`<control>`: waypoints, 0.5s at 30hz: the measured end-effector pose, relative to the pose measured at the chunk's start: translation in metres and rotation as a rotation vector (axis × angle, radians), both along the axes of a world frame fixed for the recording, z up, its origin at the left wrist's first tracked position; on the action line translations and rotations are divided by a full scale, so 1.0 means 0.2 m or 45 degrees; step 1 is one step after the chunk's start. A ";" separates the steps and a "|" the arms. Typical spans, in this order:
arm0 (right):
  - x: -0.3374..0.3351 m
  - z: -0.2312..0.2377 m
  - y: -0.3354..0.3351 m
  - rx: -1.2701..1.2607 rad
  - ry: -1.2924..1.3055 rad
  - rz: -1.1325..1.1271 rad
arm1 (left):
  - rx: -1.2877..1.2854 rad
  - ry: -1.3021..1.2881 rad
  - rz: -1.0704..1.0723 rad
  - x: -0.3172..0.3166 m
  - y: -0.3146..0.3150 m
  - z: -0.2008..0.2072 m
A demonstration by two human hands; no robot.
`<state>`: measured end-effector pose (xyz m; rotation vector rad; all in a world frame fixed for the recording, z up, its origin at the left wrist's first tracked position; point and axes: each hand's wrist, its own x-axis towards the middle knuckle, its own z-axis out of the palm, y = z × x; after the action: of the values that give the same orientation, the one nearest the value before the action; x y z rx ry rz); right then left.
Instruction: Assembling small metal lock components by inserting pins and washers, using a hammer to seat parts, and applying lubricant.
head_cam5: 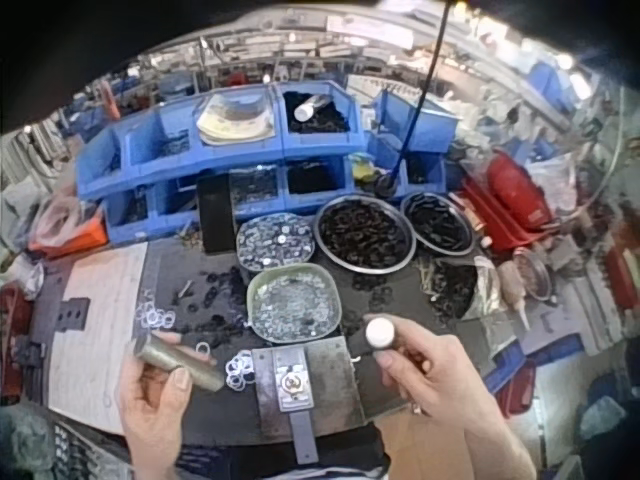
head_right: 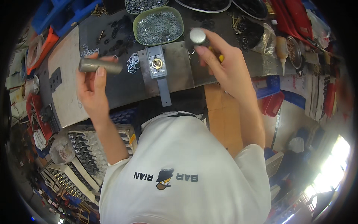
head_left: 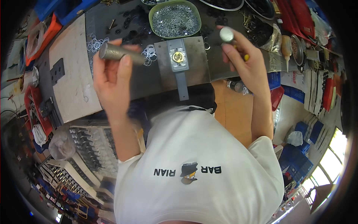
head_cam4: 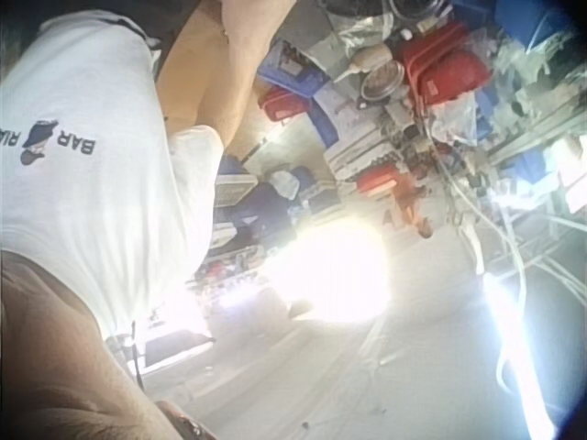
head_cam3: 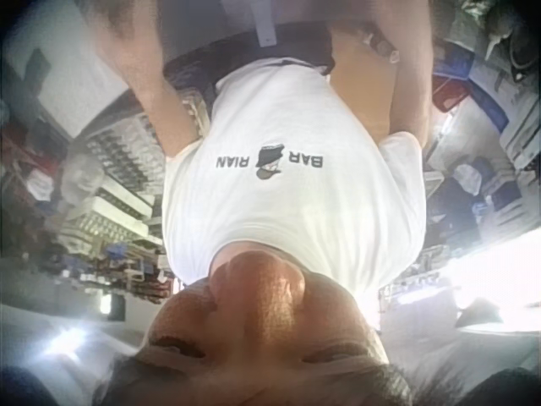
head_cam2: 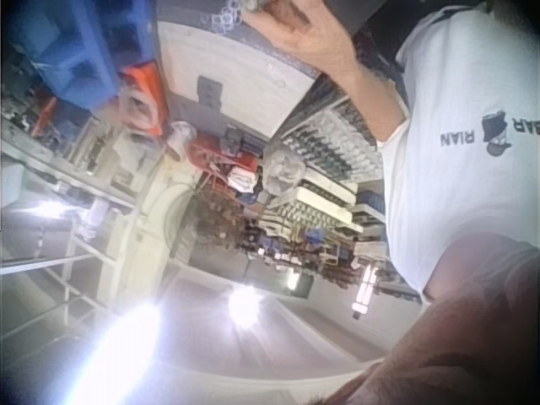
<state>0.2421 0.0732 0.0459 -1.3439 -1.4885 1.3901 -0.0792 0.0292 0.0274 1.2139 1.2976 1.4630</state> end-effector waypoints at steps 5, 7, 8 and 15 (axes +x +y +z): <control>0.30 -0.36 0.01 0.765 -1.038 0.009 | -0.174 1.332 -0.038 -0.36 -0.05 -0.22; 0.37 -0.33 -0.03 0.711 -1.106 0.038 | -0.190 1.453 -0.084 -0.41 -0.11 -0.28; 0.40 -0.31 -0.07 0.649 -1.141 0.069 | -0.135 1.457 -0.111 -0.40 -0.11 -0.27; 0.59 -0.42 0.00 0.462 -1.002 -0.461 | -0.419 -0.047 -0.181 0.11 -0.13 -0.21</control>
<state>0.3598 0.0732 -0.0388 -1.8942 -1.7338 0.3252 -0.0562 0.0037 -0.0153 1.0324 1.3364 1.1140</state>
